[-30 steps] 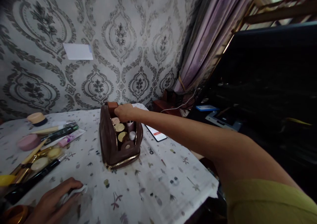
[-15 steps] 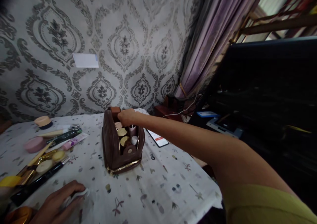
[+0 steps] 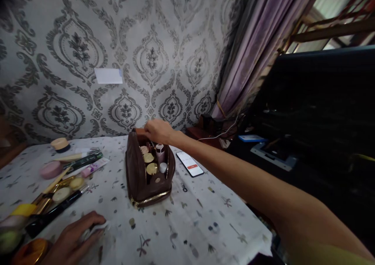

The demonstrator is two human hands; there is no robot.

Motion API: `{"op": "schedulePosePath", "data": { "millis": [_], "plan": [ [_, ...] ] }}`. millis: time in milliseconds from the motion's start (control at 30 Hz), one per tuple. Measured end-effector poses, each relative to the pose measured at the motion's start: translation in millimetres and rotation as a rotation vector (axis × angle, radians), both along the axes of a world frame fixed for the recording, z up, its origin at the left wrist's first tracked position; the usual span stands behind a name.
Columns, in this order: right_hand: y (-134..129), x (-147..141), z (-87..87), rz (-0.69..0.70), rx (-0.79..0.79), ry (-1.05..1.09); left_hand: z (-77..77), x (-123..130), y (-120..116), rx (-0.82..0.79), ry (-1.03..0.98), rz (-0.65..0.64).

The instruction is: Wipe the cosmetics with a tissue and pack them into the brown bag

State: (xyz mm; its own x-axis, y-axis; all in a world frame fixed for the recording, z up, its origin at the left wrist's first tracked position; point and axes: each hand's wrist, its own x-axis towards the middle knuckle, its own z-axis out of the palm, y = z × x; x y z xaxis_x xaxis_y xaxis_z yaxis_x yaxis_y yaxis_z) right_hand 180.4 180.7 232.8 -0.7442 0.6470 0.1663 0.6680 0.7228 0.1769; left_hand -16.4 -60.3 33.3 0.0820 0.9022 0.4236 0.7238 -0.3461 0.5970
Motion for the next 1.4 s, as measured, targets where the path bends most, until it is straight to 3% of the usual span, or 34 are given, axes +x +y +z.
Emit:
{"op": "schedulePosePath", "data": {
  "millis": [133, 300, 467, 667, 767, 967, 1033, 1100, 1400],
  "plan": [
    [-32.7, 3.1, -21.4, 0.17, -0.061, 0.207, 5.3, 4.3, -5.8, -0.116, -0.038, 0.02],
    [-82.0, -2.6, -72.6, 0.543, -0.246, 0.419, 8.4, 4.1, -8.3, -0.189, -0.047, 0.041],
    [-124.9, -21.1, -126.2, 0.629, -0.499, 0.575, 14.0, 3.4, -8.6, -0.181, -0.103, 0.043],
    [-144.7, -54.0, -173.4, 0.401, -0.94, 0.934, 21.4, 1.9, -8.7, -0.133, -0.177, 0.03],
    [-147.8, -72.7, -187.5, 0.273, -1.207, 1.115, 21.7, 0.3, -9.2, -0.107, -0.192, 0.086],
    [-157.9, -96.7, -210.2, -0.13, -1.761, 1.535, 18.7, -2.2, -7.8, -0.039, -0.183, 0.202],
    [-160.5, -98.4, -217.1, -0.19, -1.827, 1.639, 18.0, -2.4, -7.1, -0.044, -0.17, 0.209],
    [-162.0, -97.3, -221.4, -0.166, -1.857, 1.693, 17.7, -1.8, -6.9, -0.05, -0.165, 0.215],
    [-158.1, -86.9, -220.1, -0.053, -1.921, 1.642, 16.2, 1.6, -9.5, -0.089, -0.137, 0.209]
  ]
}}
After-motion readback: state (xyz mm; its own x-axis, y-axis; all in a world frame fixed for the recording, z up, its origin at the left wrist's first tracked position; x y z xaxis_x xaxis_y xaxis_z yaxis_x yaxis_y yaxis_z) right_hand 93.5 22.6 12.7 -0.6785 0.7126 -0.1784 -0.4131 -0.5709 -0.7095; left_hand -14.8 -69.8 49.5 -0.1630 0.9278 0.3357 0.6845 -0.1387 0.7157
